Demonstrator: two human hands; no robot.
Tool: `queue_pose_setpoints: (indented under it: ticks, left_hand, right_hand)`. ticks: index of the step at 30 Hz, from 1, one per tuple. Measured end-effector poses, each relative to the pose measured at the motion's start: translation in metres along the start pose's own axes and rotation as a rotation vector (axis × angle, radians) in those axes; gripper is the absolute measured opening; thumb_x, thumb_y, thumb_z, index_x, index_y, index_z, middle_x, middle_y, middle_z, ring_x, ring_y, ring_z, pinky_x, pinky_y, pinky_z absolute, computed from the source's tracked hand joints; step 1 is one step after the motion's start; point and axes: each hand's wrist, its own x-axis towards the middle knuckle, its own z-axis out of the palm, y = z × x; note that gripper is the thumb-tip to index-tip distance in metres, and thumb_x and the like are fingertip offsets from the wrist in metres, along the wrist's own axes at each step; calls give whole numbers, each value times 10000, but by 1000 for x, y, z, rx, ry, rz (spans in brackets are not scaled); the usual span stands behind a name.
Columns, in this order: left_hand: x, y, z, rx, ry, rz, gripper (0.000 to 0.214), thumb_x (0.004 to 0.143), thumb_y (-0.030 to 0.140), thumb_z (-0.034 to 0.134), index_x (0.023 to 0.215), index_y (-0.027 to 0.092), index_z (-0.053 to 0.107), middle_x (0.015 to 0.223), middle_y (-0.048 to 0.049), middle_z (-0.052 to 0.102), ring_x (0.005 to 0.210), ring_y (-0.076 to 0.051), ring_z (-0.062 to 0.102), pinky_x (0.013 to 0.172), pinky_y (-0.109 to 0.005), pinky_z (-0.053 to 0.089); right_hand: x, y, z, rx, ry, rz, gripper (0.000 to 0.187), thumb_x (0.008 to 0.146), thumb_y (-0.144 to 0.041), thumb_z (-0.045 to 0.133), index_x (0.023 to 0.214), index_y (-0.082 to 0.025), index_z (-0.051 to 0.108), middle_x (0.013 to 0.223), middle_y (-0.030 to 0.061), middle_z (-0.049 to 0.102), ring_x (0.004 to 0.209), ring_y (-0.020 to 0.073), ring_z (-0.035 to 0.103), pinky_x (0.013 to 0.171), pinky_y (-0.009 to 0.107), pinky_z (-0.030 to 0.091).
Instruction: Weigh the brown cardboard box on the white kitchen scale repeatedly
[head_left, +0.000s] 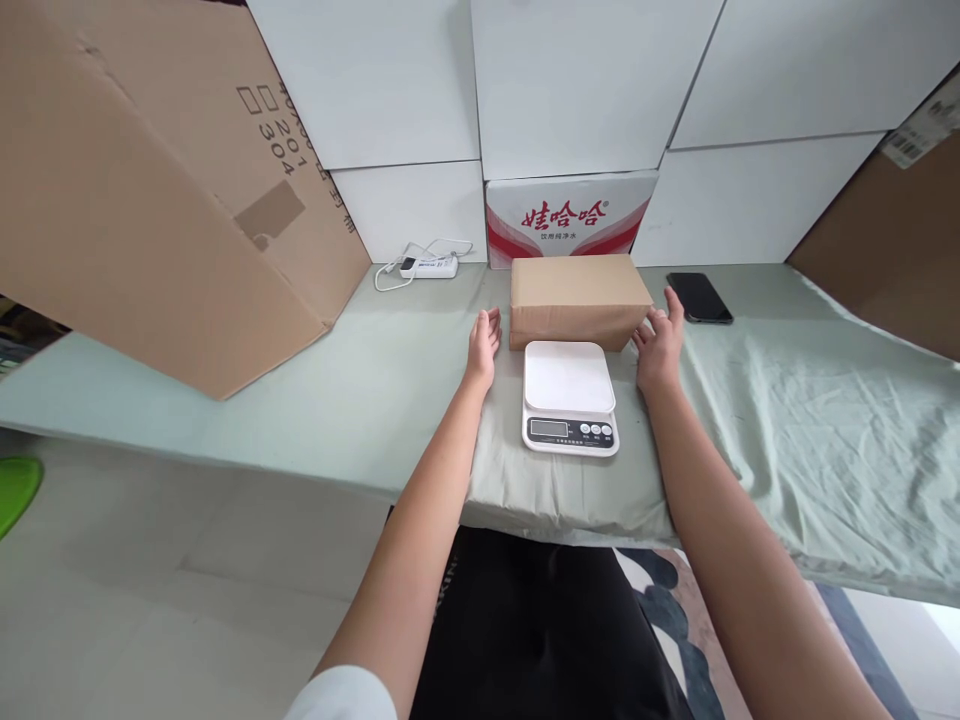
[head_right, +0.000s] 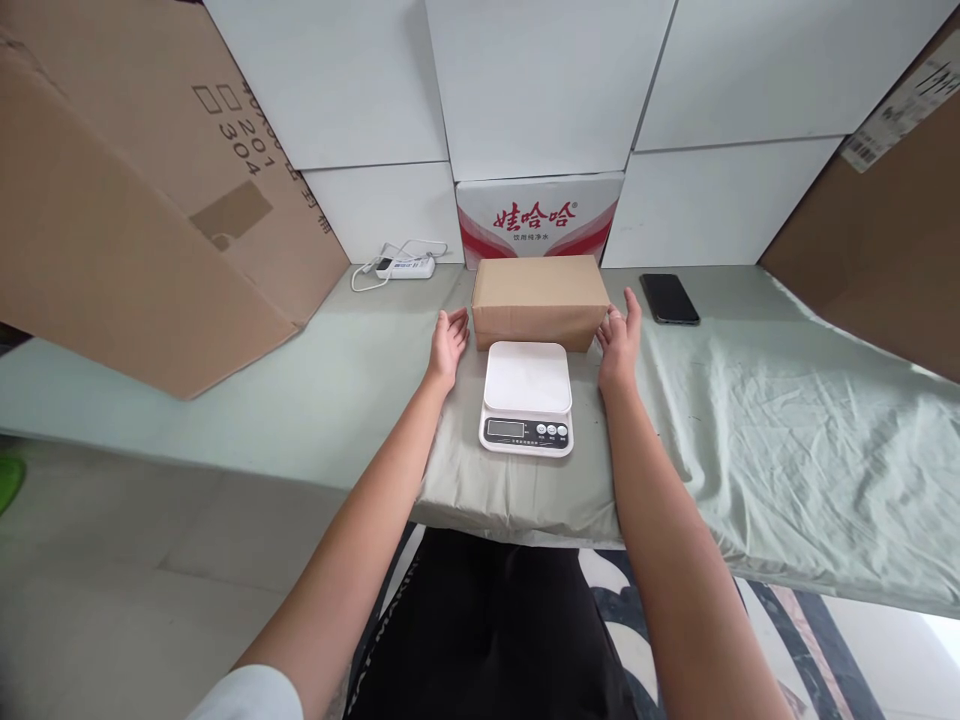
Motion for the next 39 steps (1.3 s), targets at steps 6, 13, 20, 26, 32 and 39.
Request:
queue_pose_setpoints:
  ticks: [6, 13, 20, 26, 32, 39]
  left_hand:
    - [-1, -1, 1, 9, -14, 12, 811, 1119, 833, 373, 1573, 241, 689, 1843, -143, 565, 1783, -293, 447, 1463, -448, 369]
    - [-3, -2, 2, 18, -41, 35, 842, 1110, 849, 367, 1579, 230, 692, 1815, -154, 599, 1778, -307, 457, 1472, -464, 359]
    - [-2, -3, 6, 34, -69, 26, 770, 1152, 771, 358, 1630, 261, 680, 1816, -90, 605, 1766, -288, 481, 1479, -465, 351]
    - [-7, -5, 7, 72, -143, 181, 807, 1064, 831, 549, 1627, 272, 694, 1830, -71, 593, 1782, -326, 456, 1476, -479, 356]
    - [-43, 19, 4, 88, -183, 320, 816, 973, 813, 725, 1627, 326, 699, 1835, -23, 590, 1826, -352, 364, 1498, -486, 321]
    - [-108, 23, -16, 83, -256, 296, 863, 992, 758, 771, 1709, 301, 628, 1873, -60, 536, 1830, -385, 344, 1509, -512, 319]
  right_hand:
    - [-7, 1, 4, 7, -2, 26, 980, 806, -771, 663, 1694, -410, 462, 1420, 55, 720, 1290, 295, 770, 1075, 505, 633]
    - [-16, -6, 6, -47, -58, 12, 937, 872, -733, 629, 1716, -359, 467, 1388, 56, 739, 1213, 262, 744, 1060, 478, 646]
    - [-12, -2, 9, -109, -141, -94, 1063, 811, -841, 662, 1743, -380, 444, 1666, 93, 647, 1538, 367, 630, 1316, 695, 520]
    - [-12, -12, 16, -94, -198, -114, 1146, 796, -877, 674, 1790, -420, 334, 1903, 49, 421, 1776, 356, 406, 1460, 706, 342]
    - [-37, -55, 9, -139, -156, -287, 1146, 823, -926, 665, 1790, -388, 366, 1913, 75, 397, 1818, 386, 340, 1492, 698, 267]
    - [-98, -74, -25, -199, -121, -287, 1092, 878, -847, 706, 1810, -392, 364, 1927, 62, 377, 1830, 392, 317, 1517, 697, 207]
